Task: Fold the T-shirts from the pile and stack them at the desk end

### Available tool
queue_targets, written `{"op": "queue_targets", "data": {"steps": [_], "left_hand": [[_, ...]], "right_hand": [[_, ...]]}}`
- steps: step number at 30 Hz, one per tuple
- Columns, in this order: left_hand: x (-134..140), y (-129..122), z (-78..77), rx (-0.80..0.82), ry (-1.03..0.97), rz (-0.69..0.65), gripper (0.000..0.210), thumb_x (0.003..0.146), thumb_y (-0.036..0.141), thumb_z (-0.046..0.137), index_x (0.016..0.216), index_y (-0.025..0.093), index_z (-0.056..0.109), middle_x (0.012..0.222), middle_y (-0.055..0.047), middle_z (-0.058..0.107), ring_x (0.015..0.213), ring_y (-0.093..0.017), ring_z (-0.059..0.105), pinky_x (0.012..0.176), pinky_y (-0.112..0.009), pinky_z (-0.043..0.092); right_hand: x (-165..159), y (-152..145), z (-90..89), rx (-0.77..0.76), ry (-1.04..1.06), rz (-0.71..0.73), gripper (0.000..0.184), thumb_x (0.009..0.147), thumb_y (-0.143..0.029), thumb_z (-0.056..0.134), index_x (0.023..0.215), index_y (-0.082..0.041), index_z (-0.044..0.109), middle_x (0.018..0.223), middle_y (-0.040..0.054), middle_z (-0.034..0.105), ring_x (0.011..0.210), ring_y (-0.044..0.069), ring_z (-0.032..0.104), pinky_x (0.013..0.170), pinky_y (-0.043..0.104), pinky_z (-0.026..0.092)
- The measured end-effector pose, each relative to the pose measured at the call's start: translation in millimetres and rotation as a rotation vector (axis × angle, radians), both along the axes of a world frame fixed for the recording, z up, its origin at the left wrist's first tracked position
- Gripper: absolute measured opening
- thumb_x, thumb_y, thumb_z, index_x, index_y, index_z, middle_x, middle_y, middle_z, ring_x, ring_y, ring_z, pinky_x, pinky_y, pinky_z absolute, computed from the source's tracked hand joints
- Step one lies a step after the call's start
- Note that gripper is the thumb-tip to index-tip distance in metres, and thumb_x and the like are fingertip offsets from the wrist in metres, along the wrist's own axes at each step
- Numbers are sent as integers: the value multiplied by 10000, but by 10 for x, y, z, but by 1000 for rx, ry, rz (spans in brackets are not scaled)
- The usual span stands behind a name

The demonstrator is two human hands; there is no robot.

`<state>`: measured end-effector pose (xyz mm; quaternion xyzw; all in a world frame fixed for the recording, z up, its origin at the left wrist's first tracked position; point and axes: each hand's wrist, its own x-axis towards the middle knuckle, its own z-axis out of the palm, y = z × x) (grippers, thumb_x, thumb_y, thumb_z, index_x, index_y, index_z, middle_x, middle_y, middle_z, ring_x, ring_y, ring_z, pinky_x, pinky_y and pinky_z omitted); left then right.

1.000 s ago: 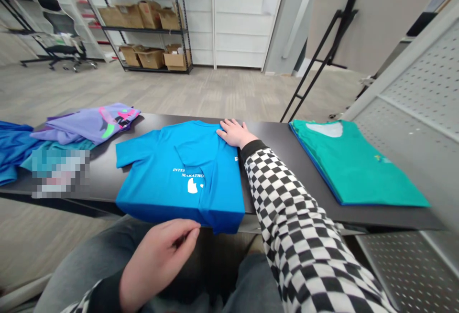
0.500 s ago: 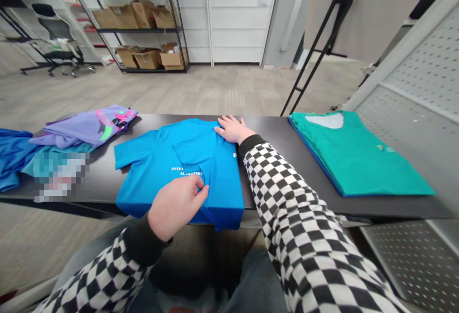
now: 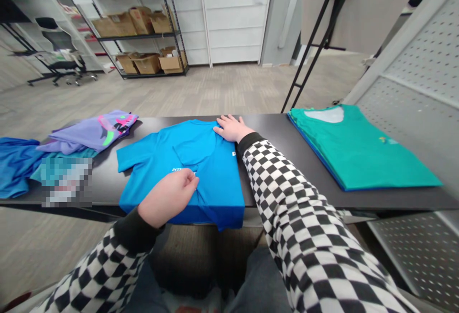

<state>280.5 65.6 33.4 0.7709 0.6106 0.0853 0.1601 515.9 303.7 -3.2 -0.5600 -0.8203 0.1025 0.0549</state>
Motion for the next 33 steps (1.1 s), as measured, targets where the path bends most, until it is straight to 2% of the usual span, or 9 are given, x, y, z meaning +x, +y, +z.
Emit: {"op": "queue_targets", "data": {"steps": [3, 7, 10, 14, 18, 22, 29, 33], "left_hand": [[10, -22, -20, 5, 94, 3, 279, 1147, 304, 513, 937, 217, 674, 914, -96, 794, 856, -254, 758, 718, -324, 417], [145, -112, 12, 82, 207, 73, 271, 1152, 378, 505, 1065, 214, 703, 943, -116, 805, 845, -285, 771, 675, -326, 395], [160, -277, 19, 148, 157, 90, 328, 1153, 452, 518, 968, 239, 685, 861, -78, 784, 769, -268, 743, 628, -334, 324], [43, -613, -134, 137, 12, 23, 392, 1148, 442, 550, 823, 249, 653, 724, -20, 721, 656, -210, 678, 621, -348, 282], [-18, -821, -337, 103, -79, 17, 285, 1132, 397, 597, 940, 259, 755, 786, -16, 770, 724, -206, 727, 655, -328, 339], [45, -818, -370, 76, -61, 53, 329, 1122, 419, 610, 896, 253, 781, 845, -44, 820, 763, -228, 756, 658, -330, 344], [149, -792, -301, 89, 47, 83, 380, 1109, 358, 558, 770, 239, 680, 784, -66, 786, 706, -226, 715, 627, -349, 256], [104, -771, -254, 51, -33, 59, 367, 1098, 315, 551, 745, 236, 610, 710, -40, 713, 649, -205, 648, 629, -351, 248]], "right_hand": [[-2, -10, 14, -10, 1, -1, 775, 1131, -671, 303, 1803, -295, 390, 1896, 59, 262, 1760, 415, 180, 1378, 772, 93], [1, -12, 15, -6, -3, -1, 781, 1127, -664, 301, 1801, -282, 396, 1896, 60, 264, 1760, 418, 177, 1380, 768, 95], [3, 5, -1, 5, -3, 7, 792, 1123, -661, 301, 1799, -260, 401, 1892, 69, 275, 1757, 430, 181, 1373, 786, 99], [-1, 19, -11, -3, 9, 7, 786, 1122, -665, 313, 1797, -272, 406, 1893, 64, 278, 1753, 451, 178, 1373, 788, 100], [-4, 2, 8, 0, 18, 6, 762, 1134, -660, 330, 1791, -284, 419, 1889, 64, 291, 1750, 459, 184, 1374, 782, 96], [2, -8, 12, 4, 15, 4, 743, 1143, -640, 337, 1789, -280, 421, 1887, 76, 294, 1753, 440, 188, 1370, 786, 92], [10, 24, -15, 8, 19, 11, 779, 1126, -658, 327, 1791, -263, 419, 1886, 78, 295, 1750, 455, 187, 1369, 792, 93], [6, 17, -7, 7, 20, 8, 779, 1129, -655, 320, 1791, -257, 419, 1885, 81, 296, 1752, 446, 186, 1373, 783, 88]]}}
